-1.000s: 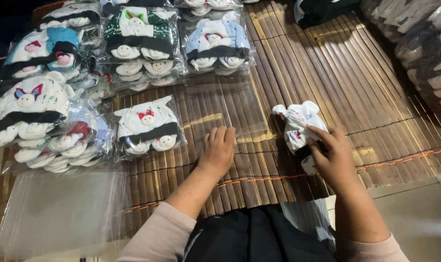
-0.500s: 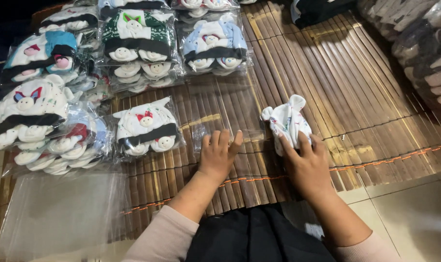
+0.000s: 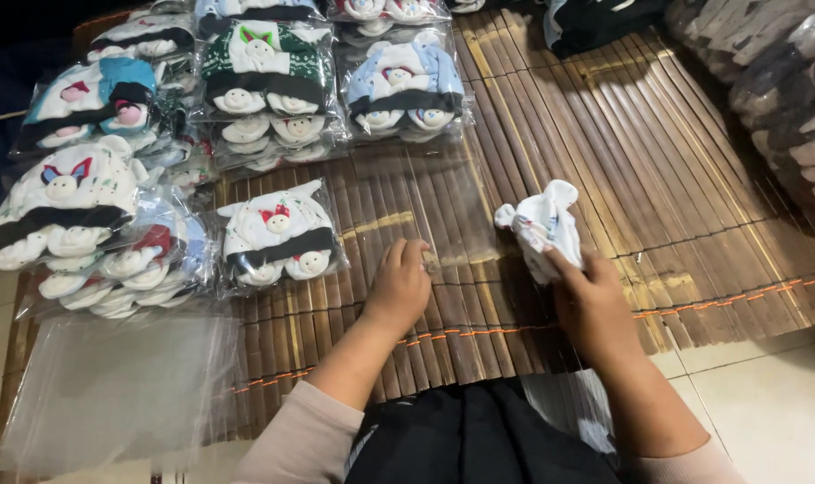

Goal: Packaging small fabric items into individual plastic bags

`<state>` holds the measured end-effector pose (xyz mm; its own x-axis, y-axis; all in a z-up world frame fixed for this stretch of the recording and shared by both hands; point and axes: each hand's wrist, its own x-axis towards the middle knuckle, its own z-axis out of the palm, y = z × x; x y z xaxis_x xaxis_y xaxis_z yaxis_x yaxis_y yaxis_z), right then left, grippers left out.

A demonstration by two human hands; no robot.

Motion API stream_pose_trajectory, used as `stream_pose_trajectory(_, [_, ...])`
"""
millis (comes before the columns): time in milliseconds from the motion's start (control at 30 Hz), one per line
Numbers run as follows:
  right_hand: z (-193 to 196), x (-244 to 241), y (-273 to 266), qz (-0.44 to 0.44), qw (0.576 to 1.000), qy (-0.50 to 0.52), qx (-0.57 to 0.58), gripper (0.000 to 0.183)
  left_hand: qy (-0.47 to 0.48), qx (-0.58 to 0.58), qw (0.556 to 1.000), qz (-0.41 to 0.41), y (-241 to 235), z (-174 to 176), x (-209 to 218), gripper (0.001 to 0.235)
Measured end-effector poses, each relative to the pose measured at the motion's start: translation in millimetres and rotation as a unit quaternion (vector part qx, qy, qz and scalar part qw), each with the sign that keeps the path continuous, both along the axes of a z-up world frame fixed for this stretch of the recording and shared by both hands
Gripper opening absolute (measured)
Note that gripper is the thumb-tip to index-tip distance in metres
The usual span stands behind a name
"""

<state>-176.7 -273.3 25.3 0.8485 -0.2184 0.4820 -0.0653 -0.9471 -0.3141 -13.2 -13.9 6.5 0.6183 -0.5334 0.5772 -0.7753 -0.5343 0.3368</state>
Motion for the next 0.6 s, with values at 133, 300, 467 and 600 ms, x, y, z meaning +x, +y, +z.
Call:
stream_pose_trajectory(133, [35.7, -6.6, -4.0, 0.010, 1.000, -0.014, 0.006, 0.064, 0.087, -0.009, 0.996, -0.006, 4.3, 6.5, 2.6, 0.027])
stream_pose_trajectory(300, [89.4, -30.3, 8.2, 0.192, 0.963, 0.023, 0.187, 0.061, 0.172, 0.011, 0.983, 0.057, -1.5, 11.3, -4.8, 0.025])
stream_pose_trajectory(467, [96.1, -20.7, 33.7, 0.314, 0.905, 0.085, 0.274, 0.047, 0.487, -0.071, 0.866, 0.085, -10.5, 32.6, -1.5, 0.042])
stream_pose_trajectory(600, [79.2, -8.4, 31.1, 0.287, 0.915, 0.124, 0.255, 0.045, 0.192, 0.013, 0.981, 0.027, 2.5, -24.7, 11.9, 0.017])
